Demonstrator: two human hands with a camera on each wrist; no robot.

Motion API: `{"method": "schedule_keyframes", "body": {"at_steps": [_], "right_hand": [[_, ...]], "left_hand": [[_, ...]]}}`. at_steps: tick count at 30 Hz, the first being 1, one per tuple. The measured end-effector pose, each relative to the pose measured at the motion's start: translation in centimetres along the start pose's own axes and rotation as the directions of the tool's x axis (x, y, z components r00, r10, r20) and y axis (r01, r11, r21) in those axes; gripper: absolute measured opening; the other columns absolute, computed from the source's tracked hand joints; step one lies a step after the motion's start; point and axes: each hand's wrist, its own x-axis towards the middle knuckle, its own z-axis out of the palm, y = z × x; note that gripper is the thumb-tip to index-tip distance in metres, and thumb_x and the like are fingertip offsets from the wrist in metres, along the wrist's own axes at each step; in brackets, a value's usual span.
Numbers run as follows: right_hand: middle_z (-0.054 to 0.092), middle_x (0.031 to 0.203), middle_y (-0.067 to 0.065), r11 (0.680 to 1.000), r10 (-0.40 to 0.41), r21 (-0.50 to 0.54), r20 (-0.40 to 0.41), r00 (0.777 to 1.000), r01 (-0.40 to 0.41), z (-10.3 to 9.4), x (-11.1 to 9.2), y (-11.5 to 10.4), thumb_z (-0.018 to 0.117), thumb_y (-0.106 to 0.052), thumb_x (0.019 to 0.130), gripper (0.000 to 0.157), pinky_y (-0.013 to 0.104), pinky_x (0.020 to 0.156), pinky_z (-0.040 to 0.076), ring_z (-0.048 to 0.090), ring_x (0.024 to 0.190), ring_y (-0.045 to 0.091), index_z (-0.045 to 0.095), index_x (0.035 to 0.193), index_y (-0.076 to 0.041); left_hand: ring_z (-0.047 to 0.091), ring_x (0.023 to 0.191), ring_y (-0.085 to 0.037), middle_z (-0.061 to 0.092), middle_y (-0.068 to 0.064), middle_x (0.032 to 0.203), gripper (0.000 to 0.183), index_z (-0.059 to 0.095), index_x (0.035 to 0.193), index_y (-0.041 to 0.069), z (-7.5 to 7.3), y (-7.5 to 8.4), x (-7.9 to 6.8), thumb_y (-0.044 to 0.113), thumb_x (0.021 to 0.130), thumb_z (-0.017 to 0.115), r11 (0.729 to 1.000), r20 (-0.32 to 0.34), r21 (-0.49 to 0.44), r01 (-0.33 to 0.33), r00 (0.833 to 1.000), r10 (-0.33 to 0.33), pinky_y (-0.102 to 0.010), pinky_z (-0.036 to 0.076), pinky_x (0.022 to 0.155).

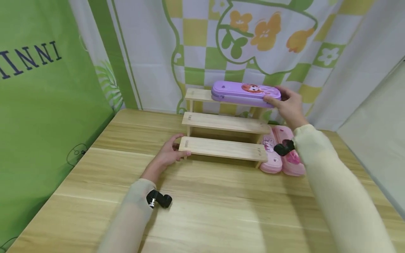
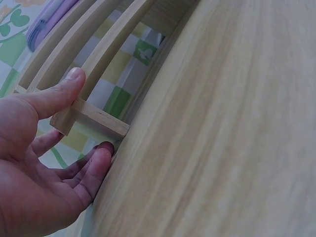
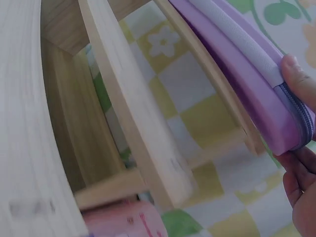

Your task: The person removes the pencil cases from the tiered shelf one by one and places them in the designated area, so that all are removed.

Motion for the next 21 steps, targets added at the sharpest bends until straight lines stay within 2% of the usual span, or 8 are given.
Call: {"method": "schedule_keyframes", "body": {"at_steps": [5, 8, 10, 12, 14, 18, 21], "right_hand": [[0.062, 0.122, -0.005, 1.0, -0.014, -0.01, -0.063, 0.998, 0.013, -2.7, -1.2, 1.3, 0.078, -0.032, 0.089, 0.072, 0.005, 0.079, 0.047, 0.055, 0.1, -0.002, 0.048, 0.148, -0.003], [0.061, 0.116, -0.013, 1.0, 0.009, -0.009, -0.106, 0.994, -0.01, -4.5, -2.2, 2.0, 0.077, -0.031, 0.09, 0.071, 0.004, 0.079, 0.047, 0.055, 0.1, -0.003, 0.048, 0.148, -0.004], [0.061, 0.118, -0.013, 0.999, 0.037, 0.022, -0.128, 0.991, -0.035, -5.8, -2.8, 2.6, 0.078, -0.03, 0.089, 0.072, 0.003, 0.081, 0.047, 0.055, 0.104, -0.002, 0.047, 0.149, -0.005], [0.062, 0.121, -0.011, 0.994, 0.073, 0.095, -0.148, 0.986, -0.059, -7.2, -3.5, 3.3, 0.079, -0.028, 0.087, 0.074, 0.002, 0.082, 0.047, 0.055, 0.107, -0.001, 0.046, 0.15, -0.006], [0.064, 0.118, -0.012, 0.972, 0.105, 0.224, -0.172, 0.979, -0.065, -8.7, -4.3, 4.0, 0.082, -0.022, 0.084, 0.076, 0.002, 0.082, 0.048, 0.056, 0.108, 0.0, 0.047, 0.15, -0.006], [0.068, 0.105, -0.014, 0.903, 0.162, 0.427, -0.222, 0.962, -0.053, -11.3, -6.3, 5.6, 0.085, -0.012, 0.08, 0.076, 0.004, 0.078, 0.051, 0.06, 0.1, -0.001, 0.05, 0.147, -0.005], [0.068, 0.1, -0.015, 0.869, 0.191, 0.492, -0.25, 0.949, -0.045, -13.1, -7.7, 6.8, 0.084, -0.007, 0.079, 0.076, 0.005, 0.076, 0.051, 0.061, 0.096, -0.002, 0.05, 0.147, -0.005]], "left_hand": [[0.053, 0.077, -0.015, 0.053, -0.024, 0.13, 0.083, 0.033, 0.156, 0.021, 0.0, 0.0, -0.1, 0.011, 0.088, 0.079, 1.0, -0.004, 0.011, 0.002, 1.0, -0.002, -0.024, 0.047, 0.064], [0.053, 0.079, -0.016, 0.052, -0.024, 0.13, 0.083, 0.033, 0.156, 0.021, 0.1, 0.1, -0.2, 0.012, 0.088, 0.079, 1.0, -0.001, 0.02, 0.003, 1.0, -0.003, -0.025, 0.048, 0.065], [0.054, 0.08, -0.017, 0.053, -0.023, 0.13, 0.083, 0.033, 0.156, 0.022, 0.1, 0.2, -0.3, 0.012, 0.088, 0.079, 1.0, -0.002, 0.023, 0.006, 1.0, -0.006, -0.025, 0.048, 0.066], [0.054, 0.08, -0.017, 0.053, -0.023, 0.13, 0.083, 0.032, 0.156, 0.021, 0.1, 0.2, -0.3, 0.012, 0.088, 0.078, 1.0, -0.001, 0.023, 0.005, 1.0, -0.005, -0.025, 0.048, 0.066], [0.054, 0.08, -0.016, 0.053, -0.023, 0.129, 0.083, 0.033, 0.156, 0.021, 0.1, 0.2, -0.3, 0.011, 0.088, 0.078, 1.0, -0.003, 0.02, 0.006, 1.0, -0.006, -0.024, 0.048, 0.065], [0.055, 0.08, -0.015, 0.053, -0.024, 0.129, 0.083, 0.033, 0.156, 0.02, 0.1, 0.1, -0.1, 0.01, 0.088, 0.078, 1.0, -0.003, 0.012, 0.004, 1.0, -0.004, -0.023, 0.047, 0.064], [0.055, 0.079, -0.016, 0.054, -0.024, 0.129, 0.083, 0.033, 0.156, 0.02, 0.0, 0.1, -0.1, 0.01, 0.088, 0.078, 1.0, 0.0, 0.009, 0.003, 1.0, -0.003, -0.023, 0.047, 0.064]]}}
